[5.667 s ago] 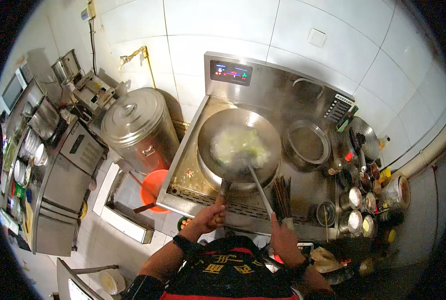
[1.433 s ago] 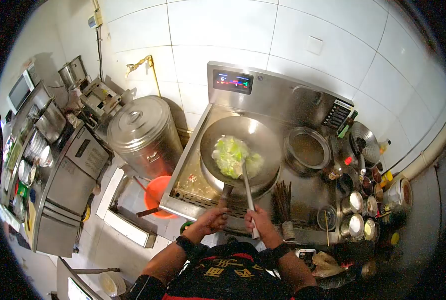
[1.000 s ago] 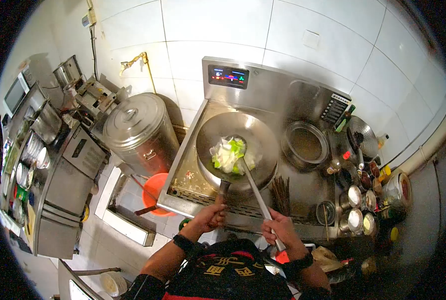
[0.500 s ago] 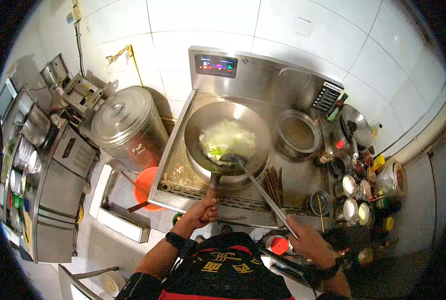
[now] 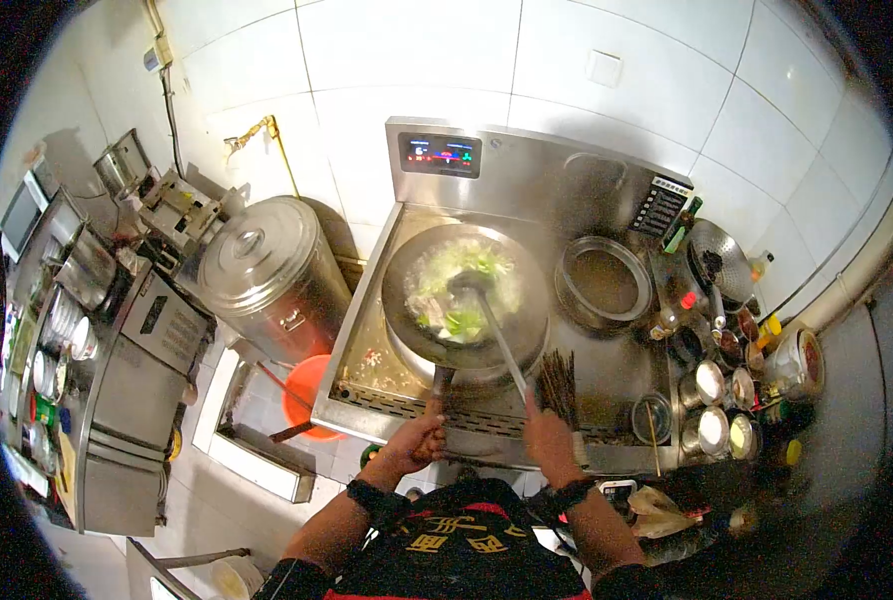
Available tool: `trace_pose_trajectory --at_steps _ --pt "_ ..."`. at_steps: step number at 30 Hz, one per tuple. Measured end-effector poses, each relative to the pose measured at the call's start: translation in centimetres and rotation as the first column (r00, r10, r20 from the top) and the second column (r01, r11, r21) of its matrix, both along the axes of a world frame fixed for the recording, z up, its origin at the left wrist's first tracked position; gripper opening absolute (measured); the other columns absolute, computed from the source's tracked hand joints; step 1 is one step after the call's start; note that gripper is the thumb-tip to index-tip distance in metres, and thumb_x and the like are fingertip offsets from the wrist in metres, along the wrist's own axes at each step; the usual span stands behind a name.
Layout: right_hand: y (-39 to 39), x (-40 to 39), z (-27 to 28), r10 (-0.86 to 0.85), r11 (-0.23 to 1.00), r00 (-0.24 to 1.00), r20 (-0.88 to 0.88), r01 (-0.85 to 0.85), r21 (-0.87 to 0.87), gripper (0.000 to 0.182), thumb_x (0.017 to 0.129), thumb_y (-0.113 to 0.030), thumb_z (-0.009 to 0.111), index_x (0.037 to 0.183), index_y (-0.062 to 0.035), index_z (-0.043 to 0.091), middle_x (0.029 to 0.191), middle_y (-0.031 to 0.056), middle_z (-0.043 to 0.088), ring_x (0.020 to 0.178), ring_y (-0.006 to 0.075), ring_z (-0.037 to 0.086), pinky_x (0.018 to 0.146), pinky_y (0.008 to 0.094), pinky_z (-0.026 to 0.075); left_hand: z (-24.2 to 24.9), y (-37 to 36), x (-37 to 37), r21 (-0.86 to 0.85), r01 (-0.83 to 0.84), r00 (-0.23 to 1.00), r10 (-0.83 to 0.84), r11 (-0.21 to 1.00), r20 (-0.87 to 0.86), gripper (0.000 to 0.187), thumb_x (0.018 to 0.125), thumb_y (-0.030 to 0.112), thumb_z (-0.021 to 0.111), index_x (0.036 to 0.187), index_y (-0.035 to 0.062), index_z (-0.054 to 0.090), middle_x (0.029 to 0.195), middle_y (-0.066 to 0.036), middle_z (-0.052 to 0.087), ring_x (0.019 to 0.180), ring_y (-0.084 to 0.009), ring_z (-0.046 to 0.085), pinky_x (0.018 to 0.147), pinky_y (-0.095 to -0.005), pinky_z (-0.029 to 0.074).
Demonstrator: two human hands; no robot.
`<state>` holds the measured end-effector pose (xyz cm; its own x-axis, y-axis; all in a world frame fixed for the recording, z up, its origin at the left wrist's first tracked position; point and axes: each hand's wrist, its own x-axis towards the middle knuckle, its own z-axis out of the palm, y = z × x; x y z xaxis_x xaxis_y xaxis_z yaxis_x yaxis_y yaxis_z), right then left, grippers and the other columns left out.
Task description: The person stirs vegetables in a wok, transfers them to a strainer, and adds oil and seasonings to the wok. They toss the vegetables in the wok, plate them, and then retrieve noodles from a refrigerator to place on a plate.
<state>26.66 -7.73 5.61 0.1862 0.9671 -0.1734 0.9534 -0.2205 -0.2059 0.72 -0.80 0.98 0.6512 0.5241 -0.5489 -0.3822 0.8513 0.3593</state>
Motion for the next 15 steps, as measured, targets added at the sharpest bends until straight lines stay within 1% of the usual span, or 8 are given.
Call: trace_pose_trajectory --at_steps 1,3,6,10,12,13,14,15 --pt "0.5 0.1 -0.1 0.001 1.000 1.000 -0.002 -0.001 0.003 0.060 0.091 -0.012 0.054 0.148 -0.0105 0.035 0.083 0.0248 0.060 0.072 0.0403 0.062 0.067 0.0482 0.050 -0.4 0.1 0.0 -0.011 0.010 1.000 -0.010 1.000 0.015 0.018 0.094 0.020 0.060 0.096 0.0112 0.044 0.073 -0.001 0.051 0.052 -0.0110 0.049 0.045 -0.0274 0.043" --pt "1.6 0.4 0.2 0.010 0.984 0.952 -0.307 0.045 0.172 0.060 0.091 -0.014 0.056 0.147 -0.0084 0.036 0.083 0.0293 0.062 0.073 0.0418 0.063 0.068 0.0452 0.049 -0.6 0.3 0.0 -0.019 0.016 0.999 -0.015 1.000 0.033 0.018 0.094 0.020 0.061 0.096 0.0112 0.044 0.073 -0.001 0.051 0.052 -0.0111 0.049 0.045 -0.0275 0.043" --pt "1.9 0.1 1.5 -0.070 0.972 0.914 -0.399 0.153 0.181 0.061 0.090 -0.015 0.057 0.147 -0.0050 0.035 0.081 0.0303 0.062 0.072 0.0410 0.064 0.067 0.0427 0.050 -0.7 0.3 0.0 -0.023 0.033 0.998 -0.032 0.999 0.051 0.018 0.094 0.019 0.061 0.096 0.0117 0.045 0.073 -0.001 0.051 0.052 -0.0111 0.049 0.044 -0.0275 0.042" --pt "0.9 1.1 1.1 -0.073 0.961 0.924 -0.376 0.167 0.221 0.063 0.091 -0.016 0.057 0.147 -0.0027 0.033 0.078 0.0280 0.061 0.064 0.0380 0.062 0.064 0.0426 0.050 -0.8 0.0 0.0 -0.024 0.019 1.000 -0.018 1.000 0.023 0.018 0.094 0.020 0.062 0.101 0.0117 0.048 0.073 -0.001 0.052 0.052 -0.0115 0.049 0.044 -0.0272 0.042" --pt "0.7 1.6 -1.1 -0.063 0.961 0.980 -0.189 0.111 0.253 0.065 0.091 -0.016 0.058 0.148 -0.0019 0.030 0.075 0.0209 0.064 0.057 0.0280 0.059 0.058 0.0392 0.049 -0.2 0.0 0.1 -0.005 0.010 1.000 -0.010 1.000 0.003 0.019 0.094 0.021 0.062 0.105 0.0112 0.051 0.074 -0.002 0.053 0.052 -0.0120 0.049 0.044 -0.0265 0.041" --pt "0.1 1.2 -1.2 -0.063 0.961 0.980 -0.187 0.109 0.252 0.065 0.091 -0.016 0.058 0.148 -0.0019 0.030 0.075 0.0209 0.064 0.057 0.0280 0.059 0.058 0.0392 0.049 0.0 0.0 0.1 -0.003 0.011 1.000 -0.011 1.000 -0.006 0.019 0.093 0.022 0.063 0.104 0.0116 0.051 0.073 -0.001 0.053 0.052 -0.0120 0.048 0.044 -0.0261 0.041" --pt "-0.6 0.6 -1.4 -0.146 0.969 0.866 -0.479 0.222 0.107 0.064 0.093 -0.016 0.057 0.149 -0.0042 0.029 0.073 0.0151 0.062 0.055 0.0235 0.057 0.053 0.0374 0.047 0.2 -0.1 0.1 -0.002 0.009 1.000 -0.009 1.000 -0.016 0.018 0.093 0.022 0.064 0.103 0.0119 0.052 0.073 -0.001 0.053 0.051 -0.0120 0.048 0.043 -0.0256 0.041" --pt "-1.0 -0.4 -0.6 -0.244 0.957 0.660 -0.710 0.281 -0.067 0.063 0.094 -0.016 0.056 0.150 -0.0065 0.028 0.071 0.0094 0.060 0.053 0.0191 0.055 0.048 0.0355 0.044 0.2 -0.1 0.1 -0.004 0.005 1.000 -0.005 1.000 -0.015 0.018 0.093 0.022 0.064 0.103 0.0119 0.052 0.073 -0.001 0.053 0.051 -0.0120 0.048 0.043 -0.0256 0.041"
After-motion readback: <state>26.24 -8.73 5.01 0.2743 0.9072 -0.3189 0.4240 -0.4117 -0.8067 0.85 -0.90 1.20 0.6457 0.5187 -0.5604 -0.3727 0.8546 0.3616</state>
